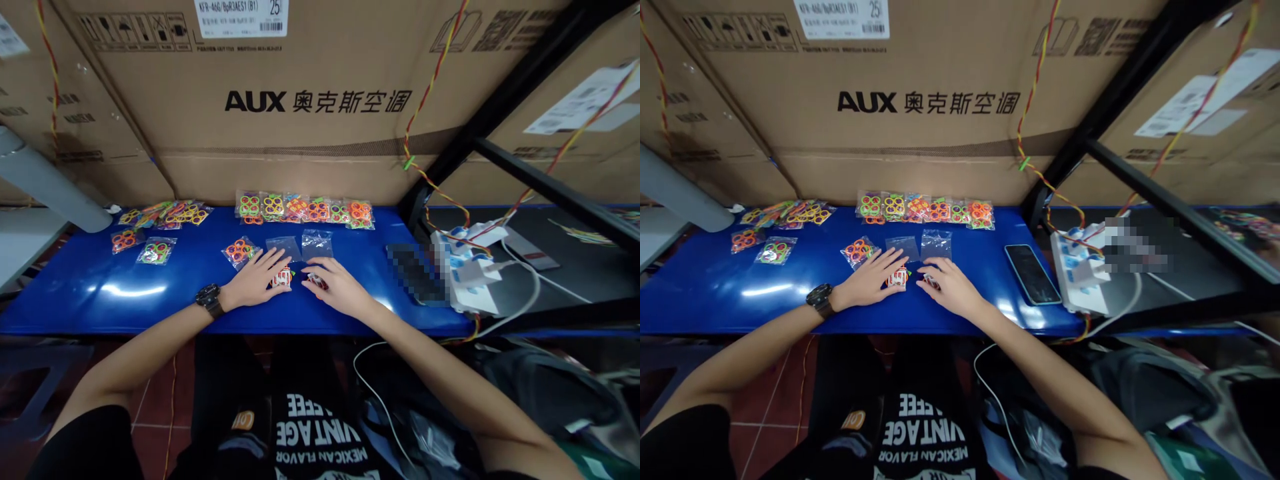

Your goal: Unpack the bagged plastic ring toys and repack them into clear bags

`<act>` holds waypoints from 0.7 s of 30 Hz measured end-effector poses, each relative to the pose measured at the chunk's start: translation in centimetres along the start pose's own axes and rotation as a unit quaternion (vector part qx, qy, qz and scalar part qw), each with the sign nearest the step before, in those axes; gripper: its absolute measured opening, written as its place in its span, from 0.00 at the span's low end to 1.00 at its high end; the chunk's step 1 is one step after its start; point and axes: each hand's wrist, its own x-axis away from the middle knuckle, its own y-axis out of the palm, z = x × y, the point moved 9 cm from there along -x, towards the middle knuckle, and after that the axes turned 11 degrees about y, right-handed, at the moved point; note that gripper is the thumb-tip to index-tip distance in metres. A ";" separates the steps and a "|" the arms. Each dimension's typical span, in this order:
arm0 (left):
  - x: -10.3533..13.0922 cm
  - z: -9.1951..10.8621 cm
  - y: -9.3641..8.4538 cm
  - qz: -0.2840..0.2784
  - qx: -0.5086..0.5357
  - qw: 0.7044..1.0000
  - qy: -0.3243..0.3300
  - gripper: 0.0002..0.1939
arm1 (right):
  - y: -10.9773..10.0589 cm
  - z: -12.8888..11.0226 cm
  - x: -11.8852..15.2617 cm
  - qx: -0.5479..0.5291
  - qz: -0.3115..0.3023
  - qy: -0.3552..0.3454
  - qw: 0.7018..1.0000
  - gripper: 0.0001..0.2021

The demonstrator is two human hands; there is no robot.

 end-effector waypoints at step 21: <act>-1.6 1.0 -0.4 0.049 -0.043 0.998 0.026 0.41 | -0.3 2.4 1.2 -0.118 -0.065 -0.017 0.991 0.12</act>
